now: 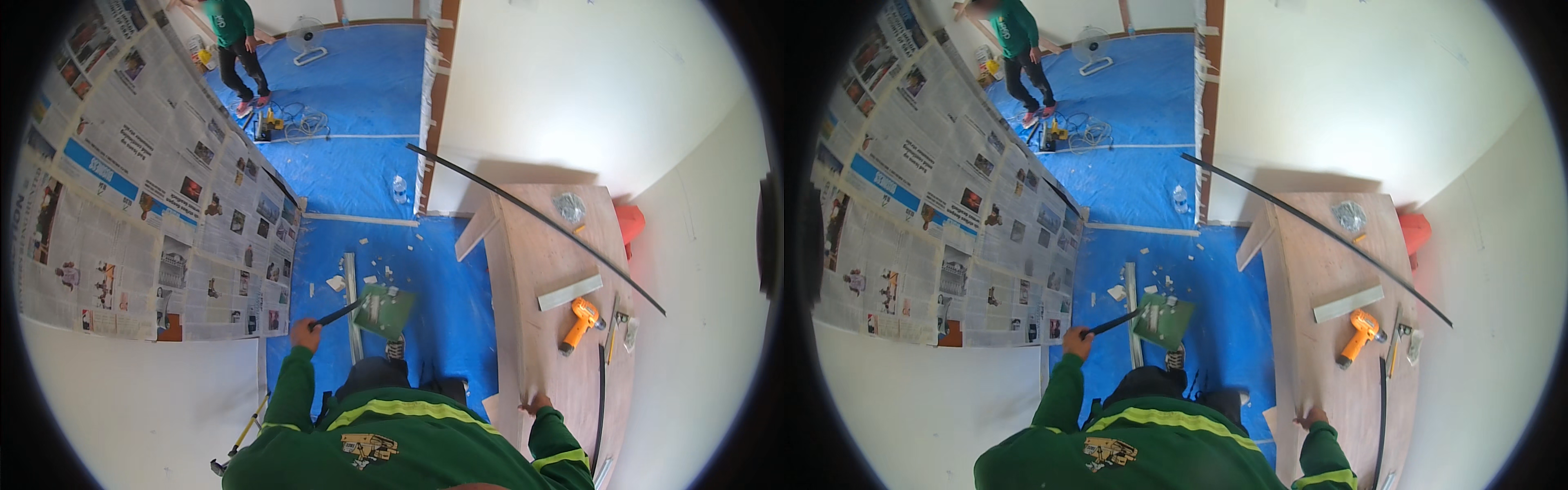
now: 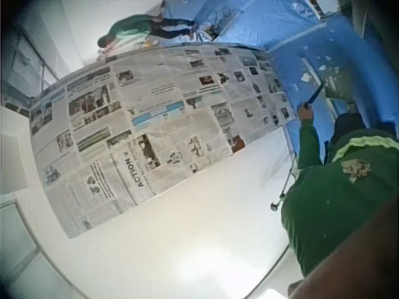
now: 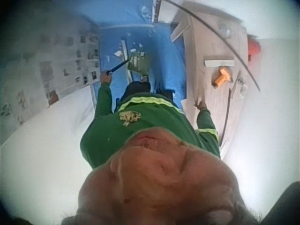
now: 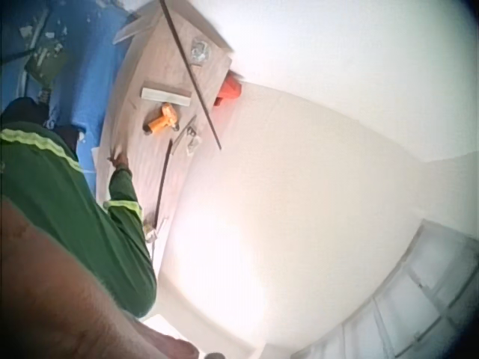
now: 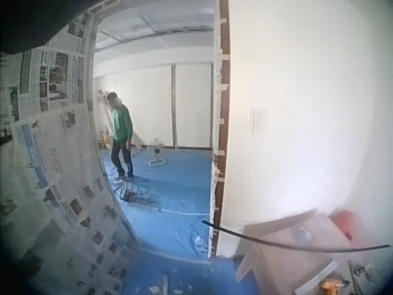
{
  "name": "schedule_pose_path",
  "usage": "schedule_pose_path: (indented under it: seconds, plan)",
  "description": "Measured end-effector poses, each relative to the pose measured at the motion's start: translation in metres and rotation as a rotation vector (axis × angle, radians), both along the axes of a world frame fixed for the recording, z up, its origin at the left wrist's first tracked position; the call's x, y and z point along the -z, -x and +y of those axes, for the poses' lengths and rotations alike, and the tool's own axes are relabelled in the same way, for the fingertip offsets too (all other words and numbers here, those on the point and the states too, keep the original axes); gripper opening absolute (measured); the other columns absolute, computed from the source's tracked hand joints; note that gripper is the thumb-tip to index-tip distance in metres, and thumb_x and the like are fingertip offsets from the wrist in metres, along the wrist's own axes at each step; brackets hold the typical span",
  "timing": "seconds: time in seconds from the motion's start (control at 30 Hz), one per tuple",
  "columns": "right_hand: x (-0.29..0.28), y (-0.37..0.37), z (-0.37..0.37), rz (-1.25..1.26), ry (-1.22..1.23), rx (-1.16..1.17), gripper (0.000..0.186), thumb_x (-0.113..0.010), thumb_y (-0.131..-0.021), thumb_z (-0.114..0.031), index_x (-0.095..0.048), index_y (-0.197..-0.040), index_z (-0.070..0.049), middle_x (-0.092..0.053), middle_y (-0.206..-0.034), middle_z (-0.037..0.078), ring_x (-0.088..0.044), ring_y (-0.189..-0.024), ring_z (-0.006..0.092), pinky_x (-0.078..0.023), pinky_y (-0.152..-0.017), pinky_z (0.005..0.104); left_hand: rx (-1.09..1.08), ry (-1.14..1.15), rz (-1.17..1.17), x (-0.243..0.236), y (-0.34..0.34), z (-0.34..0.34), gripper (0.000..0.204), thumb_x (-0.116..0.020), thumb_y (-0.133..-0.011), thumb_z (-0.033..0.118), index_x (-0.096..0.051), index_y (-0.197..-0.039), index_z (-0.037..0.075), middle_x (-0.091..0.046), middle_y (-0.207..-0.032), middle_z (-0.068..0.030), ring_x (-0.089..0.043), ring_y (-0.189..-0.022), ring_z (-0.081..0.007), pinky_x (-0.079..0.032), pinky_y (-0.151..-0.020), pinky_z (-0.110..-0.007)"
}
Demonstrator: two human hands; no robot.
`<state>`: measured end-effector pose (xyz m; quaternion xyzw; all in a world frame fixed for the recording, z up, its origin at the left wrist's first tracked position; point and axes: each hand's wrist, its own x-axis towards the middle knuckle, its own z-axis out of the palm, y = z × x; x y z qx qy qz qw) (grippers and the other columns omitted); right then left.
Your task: The person cuts a long black metal strip using an angle grinder, then uses a heat gun to warm the strip and bends it by hand. They inspect the bent strip and place it on a workbench while another person sweeps nearby.
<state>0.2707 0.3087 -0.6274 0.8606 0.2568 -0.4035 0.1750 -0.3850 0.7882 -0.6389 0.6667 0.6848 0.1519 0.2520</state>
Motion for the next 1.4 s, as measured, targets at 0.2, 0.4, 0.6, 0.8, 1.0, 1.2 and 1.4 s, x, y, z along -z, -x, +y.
schedule_pose_path:
  seconds: [0.2, 0.4, 0.6, 0.8, 1.0, 1.2, 1.4]
  plan:
    - [0.009, -0.011, 0.001, 0.059, 0.141, 0.096, 0.087, -0.101, -0.069, -0.065, -0.077, -0.115, 0.005, -0.082, -0.110, 0.023, -0.079, -0.108, 0.0380, -0.061, -0.101, 0.0464, -0.289, 0.025, 0.106, 0.005, 0.144, -0.045, 0.029, -0.086, -0.087, 0.025, -0.082, -0.107, 0.005, -0.079, -0.105, -0.0200, -0.075, -0.103, -0.0414, -0.059, -0.095, -0.054]
    - [0.043, -0.016, -0.019, -0.047, 0.048, -0.023, 0.120, -0.104, -0.061, -0.064, -0.060, -0.145, 0.009, -0.082, -0.103, 0.019, -0.080, -0.094, 0.0315, -0.064, -0.090, 0.0449, -0.481, 0.214, 0.292, 0.010, 0.222, -0.054, 0.038, -0.090, -0.084, 0.030, -0.083, -0.110, 0.003, -0.082, -0.109, -0.0217, -0.079, -0.107, -0.0397, -0.061, -0.099, -0.050]
    - [0.061, -0.005, -0.029, -0.199, -0.165, -0.098, 0.080, -0.102, -0.070, -0.058, -0.077, -0.114, 0.004, -0.081, -0.092, 0.017, -0.079, -0.087, 0.0319, -0.064, -0.084, 0.0450, -0.732, 0.358, 0.352, 0.011, 0.228, -0.041, 0.047, -0.081, -0.090, 0.027, -0.073, -0.130, 0.003, -0.073, -0.125, -0.0251, -0.076, -0.111, -0.0450, -0.061, -0.096, -0.054]
    - [0.037, 0.011, -0.019, -0.193, -0.157, 0.006, 0.068, -0.100, -0.074, -0.054, -0.081, -0.103, 0.004, -0.081, -0.093, 0.019, -0.080, -0.092, 0.0354, -0.062, -0.089, 0.0470, -1.035, 0.226, 0.609, 0.015, 0.221, -0.038, 0.070, -0.080, -0.092, 0.033, -0.057, -0.153, 0.008, -0.056, -0.151, -0.0229, -0.066, -0.130, -0.0459, -0.056, -0.100, -0.057]
    - [0.039, 0.007, -0.017, -0.189, -0.212, 0.007, 0.070, -0.100, -0.074, -0.054, -0.081, -0.107, 0.005, -0.082, -0.096, 0.020, -0.080, -0.095, 0.0358, -0.062, -0.090, 0.0474, 0.004, 0.543, 0.724, 0.060, 0.129, -0.030, 0.069, -0.070, -0.098, 0.050, -0.060, -0.154, 0.011, -0.060, -0.155, -0.0162, -0.059, -0.141, -0.0386, -0.049, -0.114, -0.057]
    - [0.031, 0.019, -0.015, -0.258, -0.205, 0.029, 0.090, -0.101, -0.075, -0.049, -0.069, -0.137, 0.007, -0.077, -0.125, 0.028, -0.074, -0.122, 0.0390, -0.059, -0.104, 0.0470, 0.807, 0.583, -0.072, 0.121, -0.027, -0.043, 0.043, -0.065, -0.105, 0.041, -0.074, -0.136, 0.013, -0.075, -0.132, -0.0120, -0.071, -0.121, -0.0317, -0.056, -0.103, -0.054]
    - [-0.007, 0.022, 0.005, -0.065, -0.165, 0.176, 0.073, -0.100, -0.076, -0.047, -0.077, -0.120, 0.006, -0.080, -0.111, 0.026, -0.077, -0.114, 0.0399, -0.060, -0.099, 0.0493, 0.306, 0.775, -0.155, 0.133, -0.046, 0.005, 0.032, -0.074, -0.099, 0.042, -0.083, -0.111, 0.014, -0.083, -0.105, -0.0100, -0.080, -0.099, -0.0286, -0.062, -0.086, -0.052]
